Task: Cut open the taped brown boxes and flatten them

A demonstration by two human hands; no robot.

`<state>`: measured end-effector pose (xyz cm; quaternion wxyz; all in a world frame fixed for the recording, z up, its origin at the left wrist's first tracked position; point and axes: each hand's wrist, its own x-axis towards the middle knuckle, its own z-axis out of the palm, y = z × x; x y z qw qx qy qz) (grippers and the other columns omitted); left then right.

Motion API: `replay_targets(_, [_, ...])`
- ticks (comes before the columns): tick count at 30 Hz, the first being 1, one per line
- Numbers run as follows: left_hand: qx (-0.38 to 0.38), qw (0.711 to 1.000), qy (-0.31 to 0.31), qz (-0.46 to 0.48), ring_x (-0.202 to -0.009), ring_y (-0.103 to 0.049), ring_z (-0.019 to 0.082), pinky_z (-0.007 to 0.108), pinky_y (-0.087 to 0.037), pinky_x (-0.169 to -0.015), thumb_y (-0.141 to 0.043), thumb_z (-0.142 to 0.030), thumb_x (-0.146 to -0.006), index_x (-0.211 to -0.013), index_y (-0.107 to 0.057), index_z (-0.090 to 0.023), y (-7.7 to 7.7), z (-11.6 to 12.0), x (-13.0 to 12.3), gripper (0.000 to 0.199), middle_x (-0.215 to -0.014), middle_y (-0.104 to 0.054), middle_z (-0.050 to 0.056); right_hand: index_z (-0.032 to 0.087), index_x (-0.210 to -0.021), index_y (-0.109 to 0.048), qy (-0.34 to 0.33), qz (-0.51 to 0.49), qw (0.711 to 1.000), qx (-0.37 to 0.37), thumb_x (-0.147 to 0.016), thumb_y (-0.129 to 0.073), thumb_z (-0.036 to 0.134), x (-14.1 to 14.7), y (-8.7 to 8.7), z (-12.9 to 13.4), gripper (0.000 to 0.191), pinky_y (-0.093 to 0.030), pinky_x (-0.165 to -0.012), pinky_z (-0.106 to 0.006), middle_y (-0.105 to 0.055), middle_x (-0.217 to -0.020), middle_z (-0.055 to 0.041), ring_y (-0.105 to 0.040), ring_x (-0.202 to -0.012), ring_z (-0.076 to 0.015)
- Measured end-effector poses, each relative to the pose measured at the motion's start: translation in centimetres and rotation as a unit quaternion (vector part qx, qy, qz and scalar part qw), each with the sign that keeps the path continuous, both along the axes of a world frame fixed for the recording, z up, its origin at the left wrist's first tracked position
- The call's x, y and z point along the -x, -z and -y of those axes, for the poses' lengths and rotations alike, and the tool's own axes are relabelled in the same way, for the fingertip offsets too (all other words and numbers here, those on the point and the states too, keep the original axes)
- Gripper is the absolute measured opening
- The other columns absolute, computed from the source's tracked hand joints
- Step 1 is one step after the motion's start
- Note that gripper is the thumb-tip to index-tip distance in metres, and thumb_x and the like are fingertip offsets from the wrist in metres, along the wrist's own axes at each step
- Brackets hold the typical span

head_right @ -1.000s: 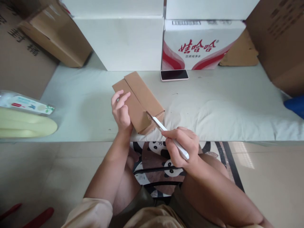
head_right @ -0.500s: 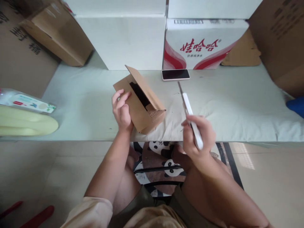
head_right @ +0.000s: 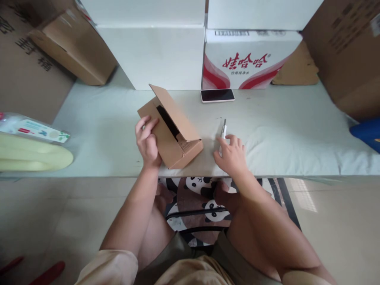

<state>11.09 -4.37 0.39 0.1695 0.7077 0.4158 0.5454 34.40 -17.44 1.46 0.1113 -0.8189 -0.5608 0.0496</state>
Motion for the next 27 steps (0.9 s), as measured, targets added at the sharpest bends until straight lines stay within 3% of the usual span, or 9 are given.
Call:
replay_targets(5, [0.011,0.998,0.008,0.062,-0.137,-0.051,0.029,0.046,-0.037,-0.121,-0.043,-0.059,-0.096,-0.118,-0.073,-0.025,0.3,-0.2,2.7,0.050,-0.137,-0.060,0.010,0.021,-0.123,-0.075,-0.136,-0.043,0.989,-0.034,-0.090,-0.050,0.027,1.3,0.4,-0.1,0.042,-0.047,-0.100,-0.056,-0.065,-0.131,-0.0165,-0.050,-0.129,-0.0388])
replay_targets(8, [0.118,0.977,0.006,0.177,-0.130,-0.056,0.028,0.043,-0.044,-0.114,-0.060,-0.058,-0.085,-0.105,-0.074,-0.026,0.7,-1.0,3.7,0.040,-0.129,-0.065,0.008,0.021,-0.128,-0.071,-0.160,-0.050,0.986,-0.005,-0.089,-0.050,0.027,2.3,0.8,-0.2,0.045,-0.044,-0.102,-0.060,-0.065,-0.135,-0.0170,-0.047,-0.133,-0.0408])
replay_targets(10, [0.259,0.921,0.030,0.289,-0.111,-0.065,0.026,0.038,-0.053,-0.095,-0.066,-0.055,-0.077,-0.097,-0.072,-0.025,0.9,-1.4,3.9,0.036,-0.113,-0.071,0.007,0.020,-0.130,-0.068,-0.172,-0.057,0.983,0.005,-0.087,-0.051,0.027,2.8,1.0,-0.4,0.047,-0.043,-0.103,-0.061,-0.064,-0.135,-0.0185,-0.046,-0.134,-0.0418])
replay_targets(12, [0.376,0.847,0.064,0.371,-0.091,-0.068,0.024,0.034,-0.054,-0.075,-0.066,-0.055,-0.073,-0.089,-0.070,-0.023,0.8,-1.5,4.0,0.037,-0.096,-0.072,0.007,0.018,-0.129,-0.066,-0.171,-0.068,0.983,-0.010,-0.086,-0.052,0.029,3.0,1.2,-0.7,0.046,-0.044,-0.102,-0.061,-0.064,-0.134,-0.0204,-0.047,-0.133,-0.0421])
replay_targets(14, [0.412,0.812,0.081,0.406,-0.083,-0.067,0.023,0.032,-0.051,-0.067,-0.065,-0.057,-0.072,-0.084,-0.069,-0.021,0.5,-1.4,3.7,0.039,-0.089,-0.072,0.007,0.017,-0.128,-0.063,-0.156,-0.077,0.984,-0.049,-0.087,-0.053,0.034,2.9,1.4,-0.9,0.046,-0.044,-0.103,-0.061,-0.061,-0.135,-0.0221,-0.046,-0.135,-0.0427])
replay_targets(17, [0.384,0.832,0.074,0.394,-0.084,-0.067,0.023,0.031,-0.050,-0.067,-0.072,-0.053,-0.066,-0.083,-0.070,-0.020,-0.3,-1.0,2.9,0.037,-0.089,-0.073,0.007,0.015,-0.131,-0.057,-0.141,-0.091,0.979,-0.111,-0.088,-0.052,0.042,2.5,1.4,-1.1,0.051,-0.043,-0.104,-0.062,-0.057,-0.139,-0.0241,-0.047,-0.134,-0.0428])
replay_targets(20, [0.368,0.853,0.089,0.360,-0.087,-0.068,0.024,0.031,-0.050,-0.071,-0.074,-0.043,-0.061,-0.083,-0.070,-0.020,-0.7,-0.7,1.9,0.032,-0.087,-0.073,0.006,0.017,-0.123,-0.056,-0.147,-0.136,0.969,-0.142,-0.089,-0.052,0.049,2.1,1.5,-1.2,0.047,-0.045,-0.100,-0.059,-0.067,-0.116,-0.0202,-0.058,-0.115,-0.0377])
replay_targets(23, [0.366,0.850,0.123,0.358,-0.092,-0.069,0.026,0.033,-0.050,-0.076,-0.068,-0.044,-0.066,-0.088,-0.069,-0.021,-0.7,-0.6,1.1,0.032,-0.092,-0.073,0.006,0.020,-0.108,-0.055,-0.135,-0.209,0.955,-0.158,-0.089,-0.053,0.054,1.7,1.7,-1.6,0.039,-0.048,-0.093,-0.054,-0.066,-0.090,-0.0114,-0.062,-0.094,-0.0305])
replay_targets(27, [0.368,0.847,0.132,0.360,-0.094,-0.069,0.025,0.033,-0.051,-0.078,-0.067,-0.045,-0.067,-0.092,-0.070,-0.023,-0.4,-0.7,0.7,0.034,-0.096,-0.075,0.006,0.022,-0.099,-0.050,-0.110,-0.292,0.935,-0.167,-0.088,-0.054,0.051,1.2,1.8,-2.3,0.032,-0.049,-0.081,-0.046,-0.063,-0.081,-0.0057,-0.061,-0.077,-0.0225])
